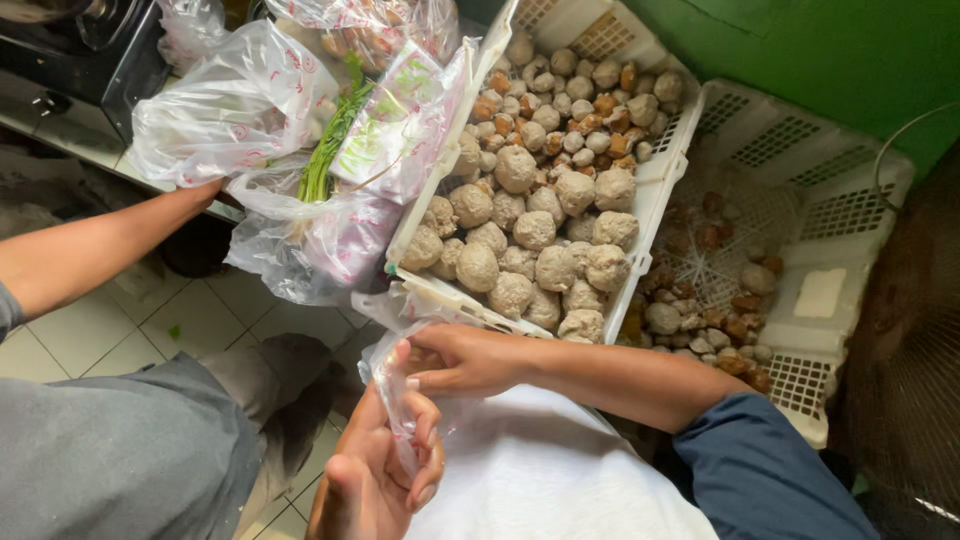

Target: The person picks meatballs from a white crate and places them into a plastic bag. The person repeatedly transfers meatballs by hand from the crate to the bag, filling it progressively.

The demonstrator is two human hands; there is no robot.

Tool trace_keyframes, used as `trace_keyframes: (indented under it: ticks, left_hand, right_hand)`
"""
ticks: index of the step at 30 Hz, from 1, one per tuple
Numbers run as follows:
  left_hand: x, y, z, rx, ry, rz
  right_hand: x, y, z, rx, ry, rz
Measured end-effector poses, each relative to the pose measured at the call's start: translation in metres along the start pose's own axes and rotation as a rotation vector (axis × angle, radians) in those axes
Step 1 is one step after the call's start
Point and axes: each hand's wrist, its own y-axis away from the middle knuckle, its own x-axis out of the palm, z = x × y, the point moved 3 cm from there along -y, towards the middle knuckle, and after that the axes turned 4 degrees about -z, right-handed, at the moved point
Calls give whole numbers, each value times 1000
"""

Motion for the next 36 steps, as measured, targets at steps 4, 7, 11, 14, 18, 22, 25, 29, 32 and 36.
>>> trace_keyframes:
  ticks: [4, 7, 11, 14, 18, 22, 25, 29, 32, 36]
  left_hand:
    - [-11, -1, -1, 22, -1, -64]
    - [-19, 0, 5, 31, 15, -80]
    - [-31, 1, 21, 33, 50, -71]
    - [-40, -3, 35, 92, 97, -69]
    - [-51, -7, 52, 175, 131, -83]
    - [-58, 0, 66, 179, 144, -145]
    - [-58, -3, 65, 196, 140, -132]
    - [-53, -2, 63, 208, 114, -133]
    - [-49, -6, 58, 211, 111, -124]
    - [-42, -6, 55, 214, 118, -116]
  right_hand:
    - [-20, 14, 11, -287, 288, 19]
    - [-95, 16, 2, -212, 256, -19]
    - [-248, -33, -33, -50, 629, -848]
    - [-306, -63, -66, -157, 980, -947]
    - [-341, -98, -89, -13, 1314, -787]
    - [-374, -106, -101, 402, 1178, -635]
    - [-387, -97, -101, 238, 972, -741]
    - [-369, -100, -120, 27, 1330, -681]
    - [-370, -107, -118, -10, 1362, -767]
    - [-366, -103, -105, 116, 1140, -864]
